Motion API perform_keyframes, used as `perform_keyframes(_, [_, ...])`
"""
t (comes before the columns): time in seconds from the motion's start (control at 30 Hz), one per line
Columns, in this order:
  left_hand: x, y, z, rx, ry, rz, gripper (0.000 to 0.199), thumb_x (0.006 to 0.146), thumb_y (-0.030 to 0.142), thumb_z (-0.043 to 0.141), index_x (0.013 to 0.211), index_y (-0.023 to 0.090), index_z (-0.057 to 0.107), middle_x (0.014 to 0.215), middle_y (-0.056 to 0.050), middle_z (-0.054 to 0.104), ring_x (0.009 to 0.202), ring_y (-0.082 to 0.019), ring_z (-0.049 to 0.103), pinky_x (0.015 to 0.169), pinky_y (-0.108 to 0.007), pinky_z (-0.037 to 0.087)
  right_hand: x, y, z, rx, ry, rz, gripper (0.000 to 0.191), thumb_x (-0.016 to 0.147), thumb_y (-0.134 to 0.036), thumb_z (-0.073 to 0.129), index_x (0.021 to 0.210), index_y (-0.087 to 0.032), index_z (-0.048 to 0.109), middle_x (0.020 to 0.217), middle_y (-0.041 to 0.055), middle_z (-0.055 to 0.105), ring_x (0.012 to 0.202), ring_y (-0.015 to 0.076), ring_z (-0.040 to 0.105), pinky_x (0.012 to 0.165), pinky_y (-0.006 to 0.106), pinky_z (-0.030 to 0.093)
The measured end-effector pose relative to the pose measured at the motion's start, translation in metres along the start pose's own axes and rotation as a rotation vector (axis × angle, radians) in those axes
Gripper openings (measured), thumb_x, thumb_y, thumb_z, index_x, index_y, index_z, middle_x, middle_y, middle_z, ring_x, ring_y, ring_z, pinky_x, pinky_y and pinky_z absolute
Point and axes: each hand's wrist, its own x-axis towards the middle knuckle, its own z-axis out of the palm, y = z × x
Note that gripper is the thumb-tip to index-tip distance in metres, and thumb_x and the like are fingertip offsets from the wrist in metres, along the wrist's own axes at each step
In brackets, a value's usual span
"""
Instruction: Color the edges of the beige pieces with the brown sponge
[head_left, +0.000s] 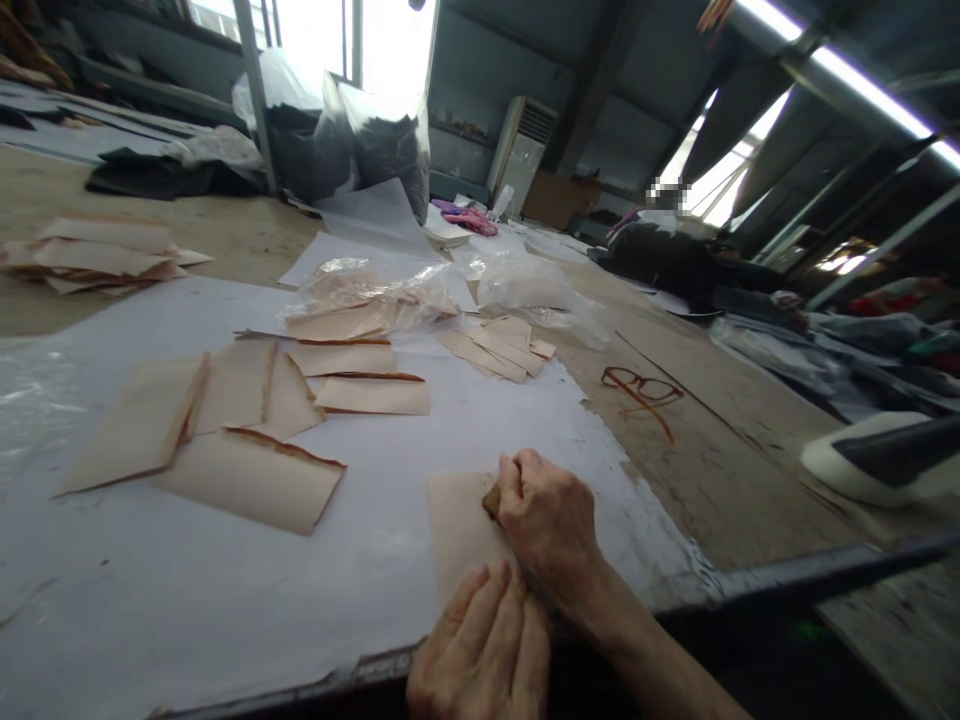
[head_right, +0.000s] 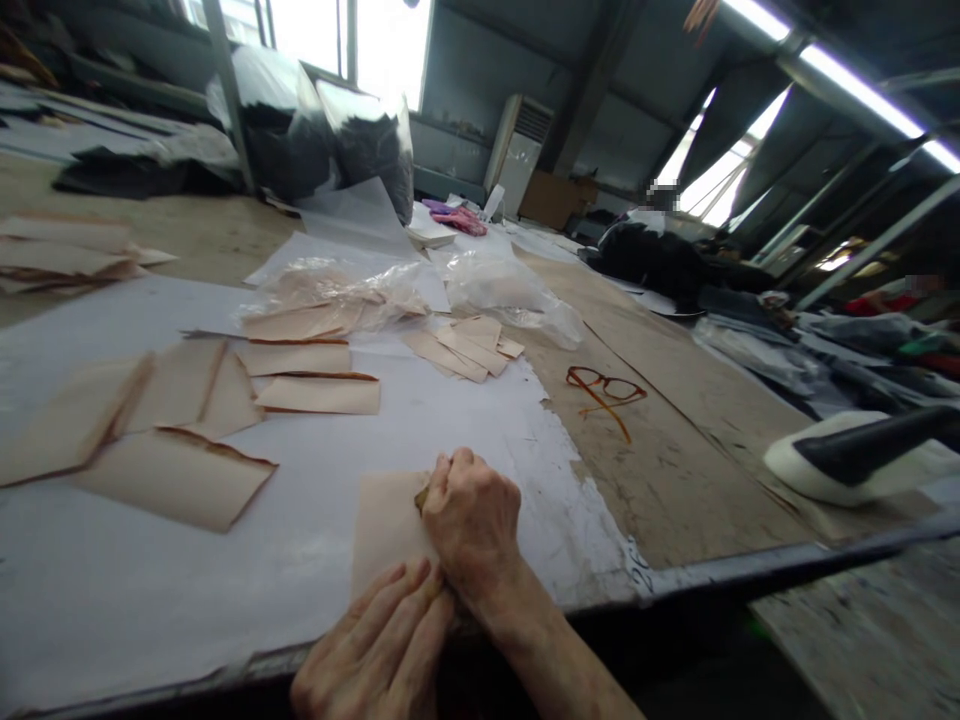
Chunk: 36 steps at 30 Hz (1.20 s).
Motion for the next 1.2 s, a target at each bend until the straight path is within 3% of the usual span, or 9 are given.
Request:
perform_keyframes(0.2, [0.001, 0.001, -0.002, -0.023, -0.03, -0.008, 0.031, 0.068, 0.002, 0.035, 0.077, 0.011, 0.063, 0.075, -0.005, 0.067, 0.08, -0.016, 0.062, 0.081, -0.026, 0.048, 0.03, -0.017, 0.019, -0.085, 0.04, 0.062, 0.024, 0.082, -0.025, 0.039, 0.074, -0.013, 0.058, 0.066, 0.0084, 0.063, 0.058, 0.0167, 0.058, 0.049, 0.024, 0.027])
perform_keyframes(0.37, [0.001, 0.0, -0.004, -0.034, -0.04, 0.015, 0.032, 0.062, -0.002, 0.038, 0.079, 0.008, 0.063, 0.08, -0.008, 0.067, 0.083, -0.018, 0.062, 0.08, -0.028, 0.048, 0.031, -0.004, 0.008, 0.061, 0.129, 0.239, 0.03, 0.086, -0.028, 0.036, 0.075, -0.013, 0.059, 0.066, 0.0085, 0.064, 0.059, 0.0161, 0.058, 0.052, 0.023, 0.028])
perform_keyframes(0.5, [0.002, 0.0, -0.003, -0.029, -0.031, 0.024, 0.031, 0.064, 0.0, 0.038, 0.079, 0.008, 0.063, 0.079, -0.009, 0.067, 0.083, -0.019, 0.062, 0.08, -0.028, 0.048, 0.005, 0.003, -0.005, 0.113, 0.078, 0.084, 0.028, 0.085, -0.028, 0.039, 0.07, -0.016, 0.058, 0.063, 0.005, 0.063, 0.058, 0.0141, 0.056, 0.053, 0.023, 0.028])
perform_keyframes(0.63, [0.003, 0.002, -0.002, -0.044, 0.0, -0.025, 0.035, 0.069, 0.002, 0.031, 0.079, 0.008, 0.064, 0.078, -0.008, 0.067, 0.082, -0.017, 0.062, 0.08, -0.028, 0.047, 0.0, -0.007, 0.002, -0.011, 0.009, 0.015, 0.024, 0.082, -0.025, 0.04, 0.069, -0.016, 0.058, 0.063, 0.0048, 0.063, 0.054, 0.0148, 0.056, 0.049, 0.024, 0.023])
perform_keyframes(0.83, [0.001, 0.002, -0.001, -0.049, -0.017, -0.012, 0.033, 0.065, 0.0, 0.034, 0.077, 0.008, 0.064, 0.077, -0.008, 0.067, 0.081, -0.019, 0.062, 0.08, -0.029, 0.046, 0.041, -0.013, 0.02, -0.011, 0.038, 0.156, 0.027, 0.084, -0.028, 0.039, 0.075, -0.014, 0.06, 0.066, 0.0083, 0.064, 0.059, 0.0165, 0.057, 0.05, 0.025, 0.024])
perform_keyframes(0.93, [0.001, 0.002, -0.001, -0.044, -0.008, -0.003, 0.031, 0.064, 0.0, 0.037, 0.077, 0.008, 0.064, 0.077, -0.008, 0.067, 0.081, -0.019, 0.062, 0.081, -0.029, 0.045, 0.04, -0.002, 0.015, 0.075, 0.07, 0.252, 0.03, 0.085, -0.03, 0.038, 0.074, -0.014, 0.061, 0.068, 0.0085, 0.065, 0.061, 0.0155, 0.057, 0.052, 0.024, 0.027])
perform_keyframes(1.1, [0.0, 0.002, 0.0, -0.046, 0.003, -0.025, 0.034, 0.065, 0.001, 0.033, 0.077, 0.009, 0.064, 0.078, -0.007, 0.067, 0.08, -0.018, 0.062, 0.081, -0.028, 0.044, 0.008, 0.004, 0.002, 0.055, 0.003, 0.058, 0.028, 0.084, -0.028, 0.039, 0.068, -0.016, 0.059, 0.062, 0.0058, 0.063, 0.056, 0.0138, 0.056, 0.052, 0.023, 0.027])
perform_keyframes(1.2, [0.0, 0.002, 0.0, -0.037, 0.0, -0.043, 0.035, 0.064, 0.001, 0.033, 0.076, 0.009, 0.064, 0.076, -0.006, 0.067, 0.079, -0.017, 0.062, 0.082, -0.027, 0.044, 0.006, -0.005, 0.007, -0.059, -0.003, 0.021, 0.025, 0.082, -0.026, 0.04, 0.07, -0.016, 0.059, 0.062, 0.0065, 0.063, 0.054, 0.0153, 0.056, 0.049, 0.024, 0.025])
